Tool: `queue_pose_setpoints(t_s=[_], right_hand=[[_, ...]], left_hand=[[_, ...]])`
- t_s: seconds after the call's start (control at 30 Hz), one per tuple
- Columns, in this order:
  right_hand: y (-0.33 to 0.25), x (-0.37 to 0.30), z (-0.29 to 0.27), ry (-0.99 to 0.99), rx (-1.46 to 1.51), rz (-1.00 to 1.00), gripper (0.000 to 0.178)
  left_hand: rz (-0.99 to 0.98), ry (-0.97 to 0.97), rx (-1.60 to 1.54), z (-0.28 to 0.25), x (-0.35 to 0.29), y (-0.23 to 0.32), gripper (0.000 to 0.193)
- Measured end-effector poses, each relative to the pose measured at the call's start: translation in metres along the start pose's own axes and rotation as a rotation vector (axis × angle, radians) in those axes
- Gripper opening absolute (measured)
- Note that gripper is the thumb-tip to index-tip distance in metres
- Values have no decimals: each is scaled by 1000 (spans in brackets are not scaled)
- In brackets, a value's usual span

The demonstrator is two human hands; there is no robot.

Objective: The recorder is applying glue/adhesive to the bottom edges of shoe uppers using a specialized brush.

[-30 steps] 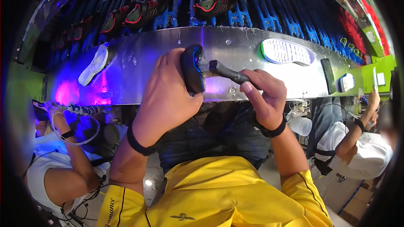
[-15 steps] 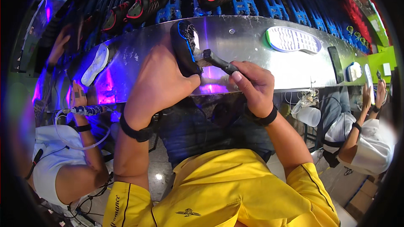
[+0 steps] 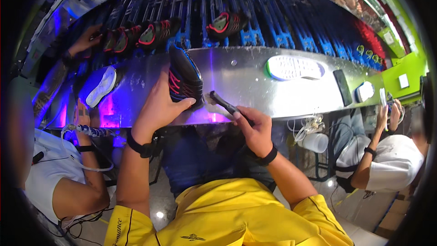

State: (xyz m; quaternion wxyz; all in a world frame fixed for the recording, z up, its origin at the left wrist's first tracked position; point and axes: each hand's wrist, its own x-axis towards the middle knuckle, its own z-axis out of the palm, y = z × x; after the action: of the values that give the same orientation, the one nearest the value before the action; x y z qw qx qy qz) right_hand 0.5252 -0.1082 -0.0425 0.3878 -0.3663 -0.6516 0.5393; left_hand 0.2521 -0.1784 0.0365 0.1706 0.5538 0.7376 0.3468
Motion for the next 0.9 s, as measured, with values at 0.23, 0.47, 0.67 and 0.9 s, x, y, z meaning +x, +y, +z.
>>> queue_pose_setpoints(t_s=[0.23, 0.47, 0.67, 0.9], right_hand=[[-60, -2, -28, -124, 118, 177, 27], [-79, 8, -27, -81, -85, -79, 23], [-84, -4, -36, -54, -284, -266, 19], [-90, 5, -37, -11, -341, -254, 19]], left_hand=[[-109, 75, -725, 14, -34, 10, 105], [-54, -71, -775, 14, -63, 33, 100], [-29, -122, -628, 8, -68, 33, 102], [1, -151, -721, 11, -73, 45, 101]])
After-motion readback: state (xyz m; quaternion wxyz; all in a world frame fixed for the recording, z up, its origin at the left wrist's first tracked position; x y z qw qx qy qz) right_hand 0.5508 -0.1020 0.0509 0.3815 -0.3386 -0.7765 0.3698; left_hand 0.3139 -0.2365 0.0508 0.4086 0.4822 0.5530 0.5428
